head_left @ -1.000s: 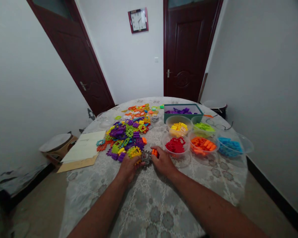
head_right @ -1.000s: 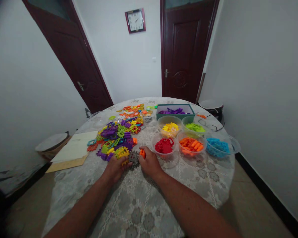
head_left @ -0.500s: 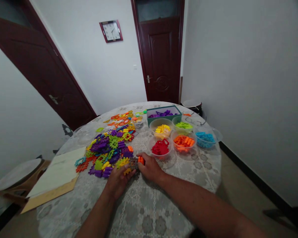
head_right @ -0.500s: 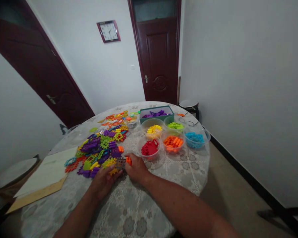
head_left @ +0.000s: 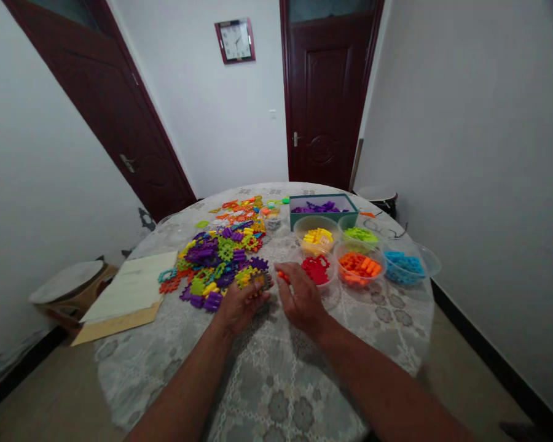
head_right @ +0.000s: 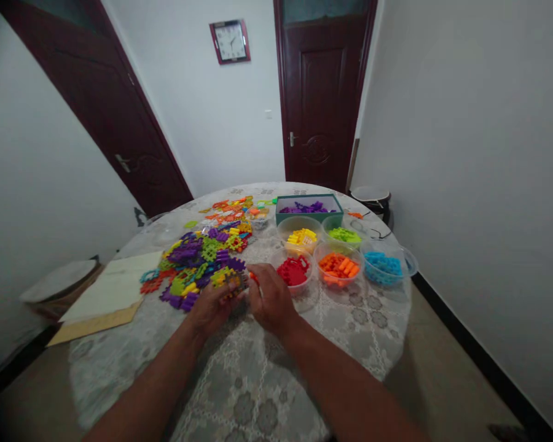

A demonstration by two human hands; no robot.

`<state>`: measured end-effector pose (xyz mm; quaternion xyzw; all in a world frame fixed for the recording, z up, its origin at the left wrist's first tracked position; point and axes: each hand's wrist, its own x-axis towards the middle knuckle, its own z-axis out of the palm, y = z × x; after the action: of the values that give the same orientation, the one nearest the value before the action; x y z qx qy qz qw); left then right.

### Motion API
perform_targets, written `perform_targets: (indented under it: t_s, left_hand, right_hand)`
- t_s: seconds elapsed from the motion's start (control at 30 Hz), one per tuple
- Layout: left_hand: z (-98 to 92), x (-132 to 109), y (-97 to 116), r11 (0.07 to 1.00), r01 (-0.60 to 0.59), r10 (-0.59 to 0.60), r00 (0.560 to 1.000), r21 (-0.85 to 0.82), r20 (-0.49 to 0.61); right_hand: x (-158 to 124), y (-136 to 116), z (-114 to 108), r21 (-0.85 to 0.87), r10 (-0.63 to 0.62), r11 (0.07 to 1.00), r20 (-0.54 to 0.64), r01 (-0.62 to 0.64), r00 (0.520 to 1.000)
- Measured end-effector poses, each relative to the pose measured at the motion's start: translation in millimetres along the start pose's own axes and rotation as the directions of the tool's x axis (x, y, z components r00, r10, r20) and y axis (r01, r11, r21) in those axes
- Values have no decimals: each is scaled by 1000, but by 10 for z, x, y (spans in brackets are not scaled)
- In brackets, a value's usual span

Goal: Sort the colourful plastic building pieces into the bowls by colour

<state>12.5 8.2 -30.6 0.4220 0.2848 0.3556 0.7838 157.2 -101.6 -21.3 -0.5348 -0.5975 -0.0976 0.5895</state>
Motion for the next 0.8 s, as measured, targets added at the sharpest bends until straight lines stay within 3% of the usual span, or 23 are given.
perform_targets:
  t_s: [0.07, 0.17, 0.3, 0.43, 0.53, 0.6, 0.7, 0.8]
  left_hand:
    - [37, 38, -3, 1000, 0, 0, 1000, 4, 6]
    - [42, 72, -42, 999, 34, -34, 999, 14, 36]
    - [-22, 66, -104, 994, 106, -106, 991, -2, 82]
    - [-61, 36, -104, 990, 139, -136, 986, -23, 94]
    - [-68, 19, -81, 986, 166, -160, 977, -31, 140]
    - [-80, 14, -75, 982, 186, -180, 966, -19, 187]
    - [-112, 21, -93, 981, 193, -194, 951, 30, 240]
    - [-148, 37, -126, 985, 169, -172, 941, 34, 290]
  right_hand:
    - [112, 2, -212, -110, -68, 992, -96, 57, 993]
    - [246, 142, -549, -301, -103, 953, -217, 35, 971]
    - [311, 562, -918, -558, -44, 818, -308, -143, 950]
    - [291, 892, -1073, -669, 62, 688, -331, -281, 942]
    - [298, 836, -993, -653, 10, 717, -337, -242, 941]
    - [293, 651, -842, -597, -52, 792, -279, -131, 959]
    - [221, 269, -518, -439, -129, 894, -62, 89, 990]
    - [104, -55, -195, -289, -125, 938, 232, 191, 965]
